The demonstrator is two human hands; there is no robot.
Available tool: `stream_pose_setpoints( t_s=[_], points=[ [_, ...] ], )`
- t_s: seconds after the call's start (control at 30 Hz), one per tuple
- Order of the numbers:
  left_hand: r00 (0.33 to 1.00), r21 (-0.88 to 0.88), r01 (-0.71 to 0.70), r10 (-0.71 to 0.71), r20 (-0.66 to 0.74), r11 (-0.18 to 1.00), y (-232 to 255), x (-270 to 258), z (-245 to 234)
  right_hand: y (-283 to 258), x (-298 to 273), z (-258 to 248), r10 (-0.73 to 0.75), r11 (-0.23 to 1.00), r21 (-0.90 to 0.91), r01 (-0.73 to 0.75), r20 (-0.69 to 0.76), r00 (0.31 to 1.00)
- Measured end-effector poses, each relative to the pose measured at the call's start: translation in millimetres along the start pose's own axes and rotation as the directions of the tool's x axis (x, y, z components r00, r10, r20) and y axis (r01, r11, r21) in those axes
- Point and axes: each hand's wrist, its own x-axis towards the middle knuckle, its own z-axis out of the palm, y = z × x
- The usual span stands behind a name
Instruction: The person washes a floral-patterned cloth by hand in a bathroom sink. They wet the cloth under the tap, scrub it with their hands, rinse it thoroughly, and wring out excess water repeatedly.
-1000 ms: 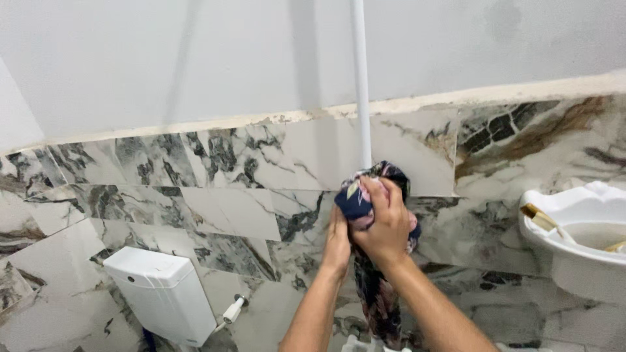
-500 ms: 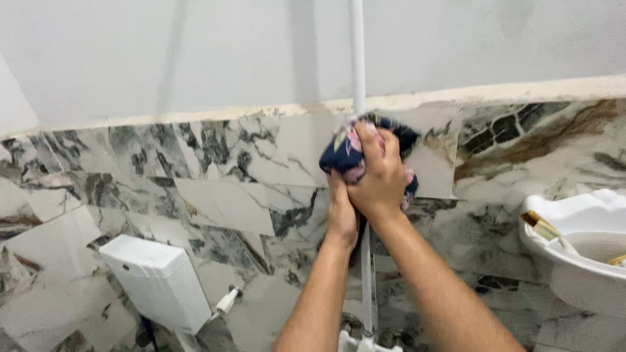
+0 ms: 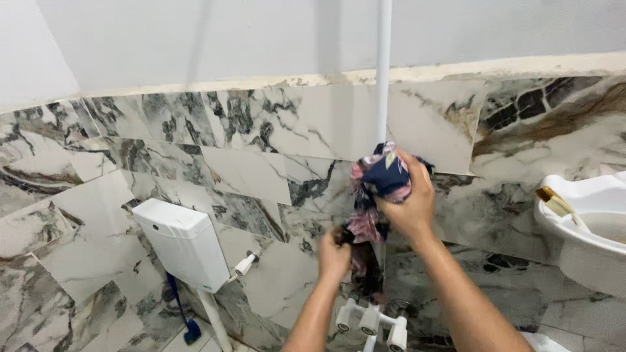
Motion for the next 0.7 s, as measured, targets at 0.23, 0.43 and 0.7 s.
stream_pose_setpoints(
  t_s=[0.23,0.43,0.7],
  points=[
    [0.912,-0.745,0.279,0.076,0.403,0.606,148,7,-21,-42,-4,-30,-0.062,0.981,0.192,0.016,0.237,0.970],
    [0.892,-0.776,0.056,0.318,0.321,0.628,173,56,-20,-49,59,-17,-0.255,0.963,-0.091,0.252,-0.018,0.967],
    [0.883,-0.336,-0.461,0.463,-0.080,0.821,236,54,-38,-45,94,33,-0.351,0.788,-0.539,0.298,0.005,0.936]
  ],
)
